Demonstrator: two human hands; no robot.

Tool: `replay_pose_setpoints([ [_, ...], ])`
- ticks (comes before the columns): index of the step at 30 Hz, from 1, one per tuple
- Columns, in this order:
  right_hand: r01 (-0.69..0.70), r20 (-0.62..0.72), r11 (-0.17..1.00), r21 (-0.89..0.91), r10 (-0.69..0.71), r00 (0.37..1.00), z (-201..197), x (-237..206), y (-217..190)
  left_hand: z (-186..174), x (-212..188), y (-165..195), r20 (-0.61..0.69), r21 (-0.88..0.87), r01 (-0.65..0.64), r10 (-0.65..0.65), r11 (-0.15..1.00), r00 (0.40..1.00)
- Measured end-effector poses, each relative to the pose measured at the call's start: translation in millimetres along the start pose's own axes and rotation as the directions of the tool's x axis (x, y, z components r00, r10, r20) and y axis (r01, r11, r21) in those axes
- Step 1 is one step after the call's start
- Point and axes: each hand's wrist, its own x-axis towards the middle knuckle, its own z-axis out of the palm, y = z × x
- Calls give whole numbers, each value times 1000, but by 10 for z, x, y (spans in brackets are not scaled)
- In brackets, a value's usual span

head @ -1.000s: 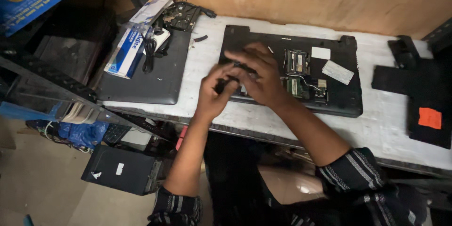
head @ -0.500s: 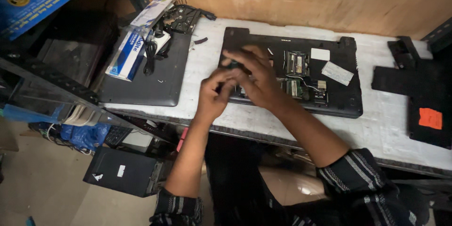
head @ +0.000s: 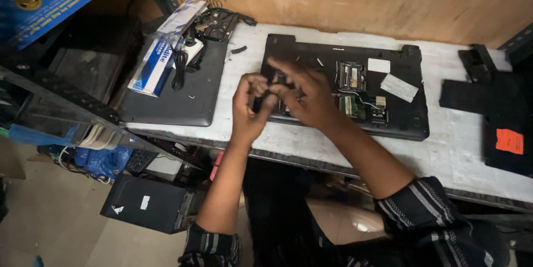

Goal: The person removes the battery from a laptop, then uses a screwdriver to remove screws and detach the bottom cover. They continue unscrewing internal components and place removed parts on the workbench.

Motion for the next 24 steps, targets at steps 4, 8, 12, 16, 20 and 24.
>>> replay_pose_setpoints([
  [4,-213,10,977,-34,213,977,-13,-28,-21,-43,-13,-4,-62,-111,107,-114,988,992],
  [8,-63,-90,997,42,66,994,-20,-48,11,-27,5,79,-32,-179,129,-137,975,990],
  [12,-52,-190,992,113,73,979,-10,-56,88,-31,40,247,58,176,-20,9,984,998],
  [16,-142,-294,973,184,192,936,-2,-75,179,-13,67,351,153,358,-144,95,923,984],
  [20,-60,-322,952,299,160,933,22,-113,233,38,45,339,77,324,-76,54,943,996],
  [24,37,-398,951,308,94,913,51,-90,289,-175,-22,373,-2,355,-94,101,930,995],
])
